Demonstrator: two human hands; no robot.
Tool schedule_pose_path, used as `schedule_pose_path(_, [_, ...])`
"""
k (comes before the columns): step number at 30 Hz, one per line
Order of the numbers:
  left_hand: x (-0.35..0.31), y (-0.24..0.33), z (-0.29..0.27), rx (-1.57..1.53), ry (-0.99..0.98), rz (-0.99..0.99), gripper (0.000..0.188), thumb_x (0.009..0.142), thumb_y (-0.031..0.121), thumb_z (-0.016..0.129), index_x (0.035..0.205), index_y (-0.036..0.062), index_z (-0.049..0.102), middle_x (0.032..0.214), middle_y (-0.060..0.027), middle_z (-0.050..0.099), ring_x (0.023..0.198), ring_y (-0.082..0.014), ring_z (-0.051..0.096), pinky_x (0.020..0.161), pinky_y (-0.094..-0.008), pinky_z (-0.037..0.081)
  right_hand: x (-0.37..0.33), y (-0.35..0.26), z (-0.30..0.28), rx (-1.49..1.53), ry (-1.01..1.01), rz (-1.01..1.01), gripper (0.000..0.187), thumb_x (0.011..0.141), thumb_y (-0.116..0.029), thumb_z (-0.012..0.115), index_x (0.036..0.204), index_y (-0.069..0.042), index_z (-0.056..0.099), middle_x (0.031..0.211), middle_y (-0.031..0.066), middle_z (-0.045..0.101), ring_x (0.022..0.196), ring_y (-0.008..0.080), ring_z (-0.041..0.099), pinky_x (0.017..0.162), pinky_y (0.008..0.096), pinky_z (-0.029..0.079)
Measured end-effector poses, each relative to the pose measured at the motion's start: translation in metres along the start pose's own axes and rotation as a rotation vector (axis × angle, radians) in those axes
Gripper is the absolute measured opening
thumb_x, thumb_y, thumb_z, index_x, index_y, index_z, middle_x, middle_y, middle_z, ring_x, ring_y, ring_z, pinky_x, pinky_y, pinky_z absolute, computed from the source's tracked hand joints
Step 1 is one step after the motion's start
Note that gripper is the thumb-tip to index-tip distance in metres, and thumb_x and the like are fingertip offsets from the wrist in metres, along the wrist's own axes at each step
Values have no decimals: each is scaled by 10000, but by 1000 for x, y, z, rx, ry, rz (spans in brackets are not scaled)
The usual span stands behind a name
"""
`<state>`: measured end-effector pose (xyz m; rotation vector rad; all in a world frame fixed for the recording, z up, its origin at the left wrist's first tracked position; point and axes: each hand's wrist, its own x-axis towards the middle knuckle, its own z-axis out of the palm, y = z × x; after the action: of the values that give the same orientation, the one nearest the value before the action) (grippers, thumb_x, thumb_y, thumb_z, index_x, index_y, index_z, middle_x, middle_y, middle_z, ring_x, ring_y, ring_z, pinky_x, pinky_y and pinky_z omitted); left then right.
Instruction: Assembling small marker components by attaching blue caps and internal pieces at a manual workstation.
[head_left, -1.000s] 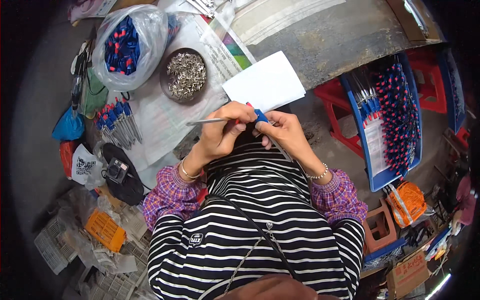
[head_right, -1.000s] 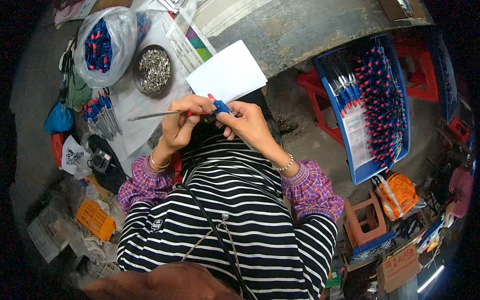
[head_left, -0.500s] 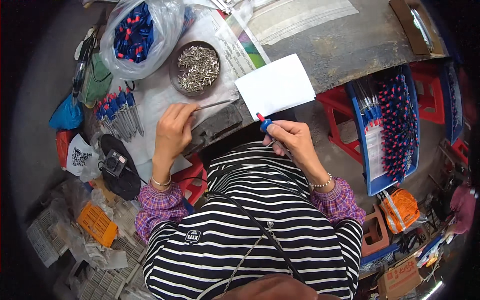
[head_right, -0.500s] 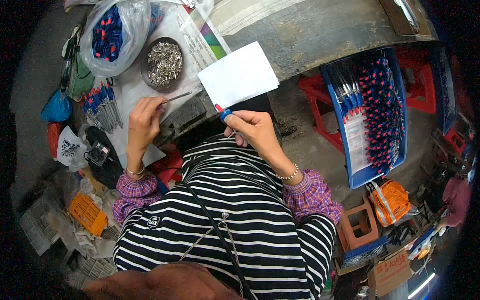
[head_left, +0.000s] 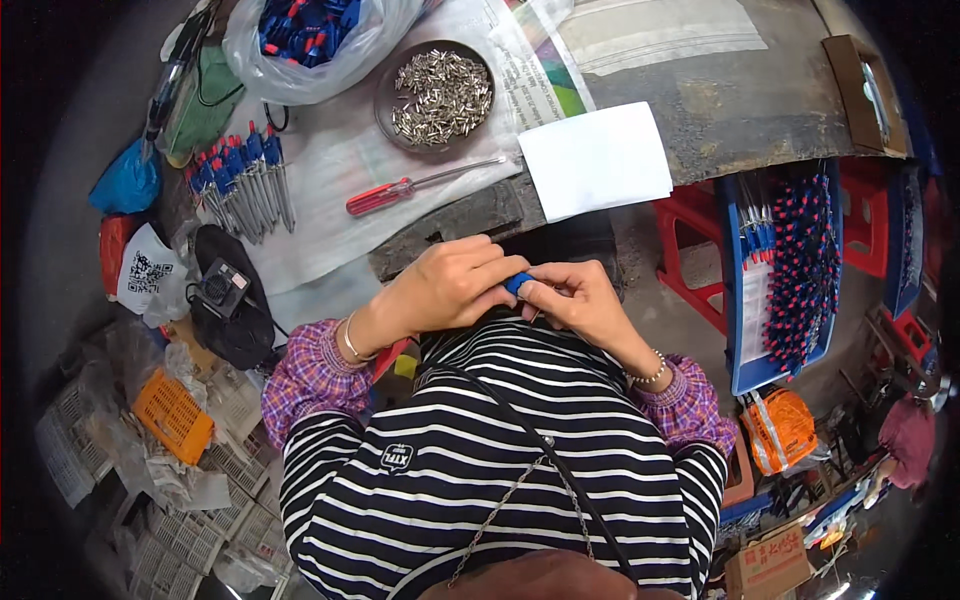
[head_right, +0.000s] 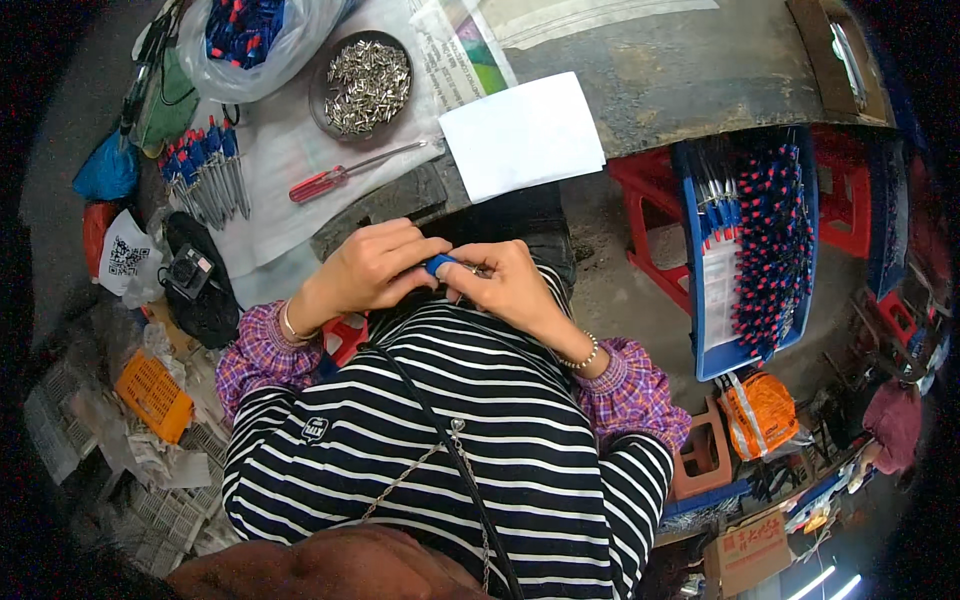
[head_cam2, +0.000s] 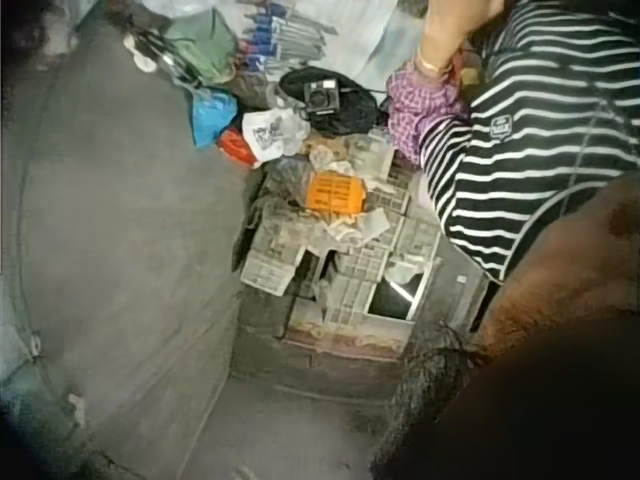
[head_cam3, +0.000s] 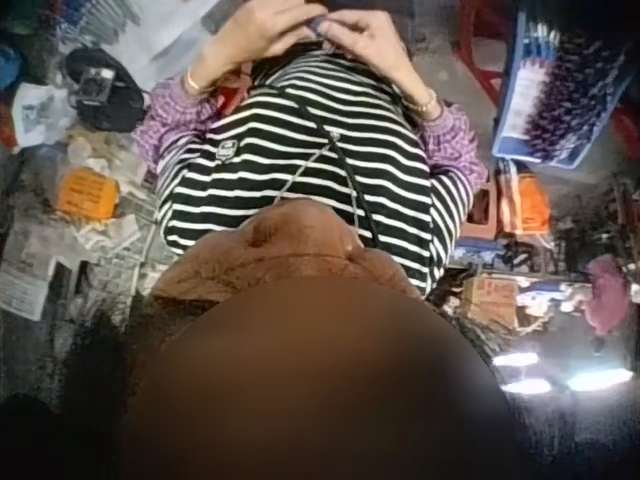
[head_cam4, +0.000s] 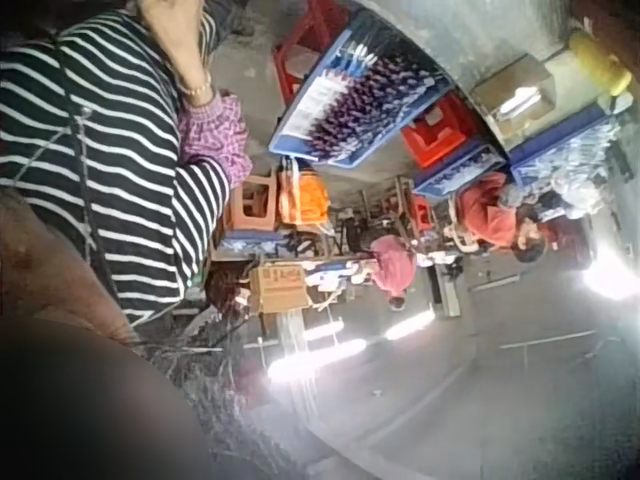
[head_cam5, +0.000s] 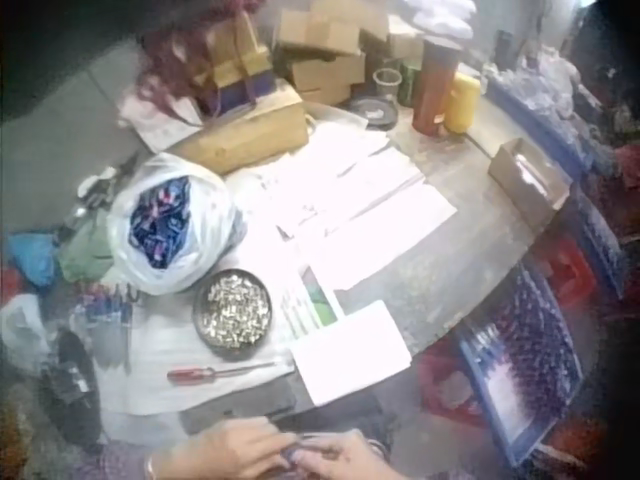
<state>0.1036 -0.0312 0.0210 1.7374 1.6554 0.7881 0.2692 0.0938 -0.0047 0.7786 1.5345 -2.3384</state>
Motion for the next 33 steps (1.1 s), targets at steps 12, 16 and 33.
schedule_pose_path(12, [-10,-10,7,-161,-215,118,330,766,178,689,1000,-35,597,708,-115,581,617,-264,560,551,-351,460,1,8,2,-8,-198,67,184,847,-110,574,880,9,710,630,24,643,441,7,412,387,175,289])
schedule_pose_path(16, [-5,-17,-1,-166,-94,102,337,754,183,701,1009,-17,609,712,-114,586,619,-266,561,553,-355,459,5,-2,1,109,-114,140,234,871,-232,604,830,-22,700,634,8,632,481,29,489,416,171,367])
schedule_pose_path(33, [-34,0,-22,-676,368,-362,312,714,-13,700,1012,-5,606,923,-83,644,826,-160,618,734,-283,493,11,-18,25,-5,-118,-189,600,822,48,543,1371,0,306,1112,132,564,910,139,590,755,245,499])
